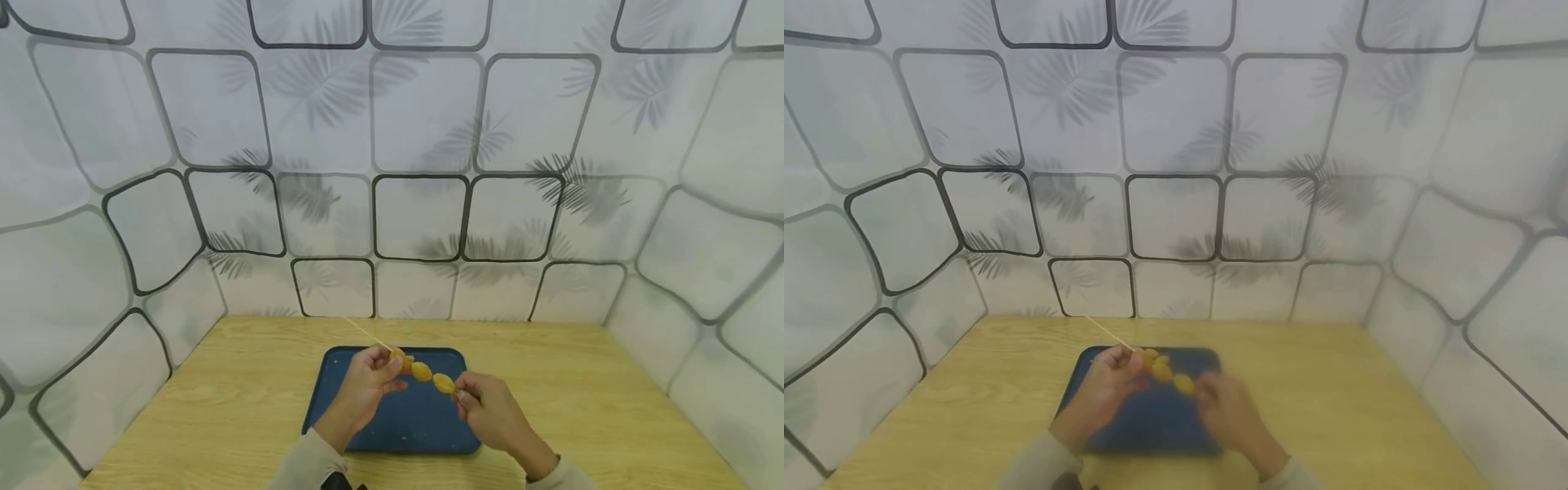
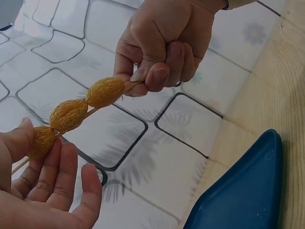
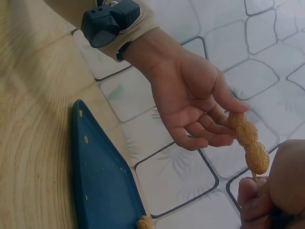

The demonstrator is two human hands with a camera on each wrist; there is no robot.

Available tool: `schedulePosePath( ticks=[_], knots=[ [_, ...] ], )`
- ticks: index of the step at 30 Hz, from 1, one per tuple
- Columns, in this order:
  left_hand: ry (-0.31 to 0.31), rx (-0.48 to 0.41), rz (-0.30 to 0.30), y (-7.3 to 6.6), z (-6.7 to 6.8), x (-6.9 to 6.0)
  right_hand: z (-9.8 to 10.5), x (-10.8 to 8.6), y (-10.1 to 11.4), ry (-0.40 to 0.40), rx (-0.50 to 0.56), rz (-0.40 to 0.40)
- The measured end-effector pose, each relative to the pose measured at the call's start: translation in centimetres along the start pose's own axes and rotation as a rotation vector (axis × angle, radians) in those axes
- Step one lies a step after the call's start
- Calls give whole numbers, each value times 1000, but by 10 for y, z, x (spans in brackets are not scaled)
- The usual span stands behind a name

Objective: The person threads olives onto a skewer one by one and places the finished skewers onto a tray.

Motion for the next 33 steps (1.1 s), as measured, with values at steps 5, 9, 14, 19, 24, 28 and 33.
schedulePosePath(
  ticks=[5, 9, 14, 19, 24, 28, 33],
  knots=[
    [3, 8, 56, 1, 1, 3, 1, 3, -2, 18, 10, -15],
    [2, 38, 110, 5, 4, 6, 1, 2, -8, 34, 15, -37],
    [2, 86, 161, 13, 9, 10, 1, 3, -18, 61, 20, -56],
    [-1, 146, 183, 24, 19, 19, -1, 3, -27, 104, 91, -105],
    [-34, 230, 204, 37, 35, 33, -4, 3, -36, 154, 231, -171],
    [-26, 297, 215, 45, 42, 42, -6, 3, -41, 187, 310, -190],
    [-5, 364, 229, 52, 45, 54, -5, 2, -49, 229, 398, -214]
  ],
)
Point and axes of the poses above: each hand's wrist, its own x-axis towards the middle knuckle, its own z-axis out of the back of the hand, y = z × x, the point moved 8 cm from there along x, towards the middle knuckle, and after that the axes turned 9 degrees about -x, right-handed, at the moved point
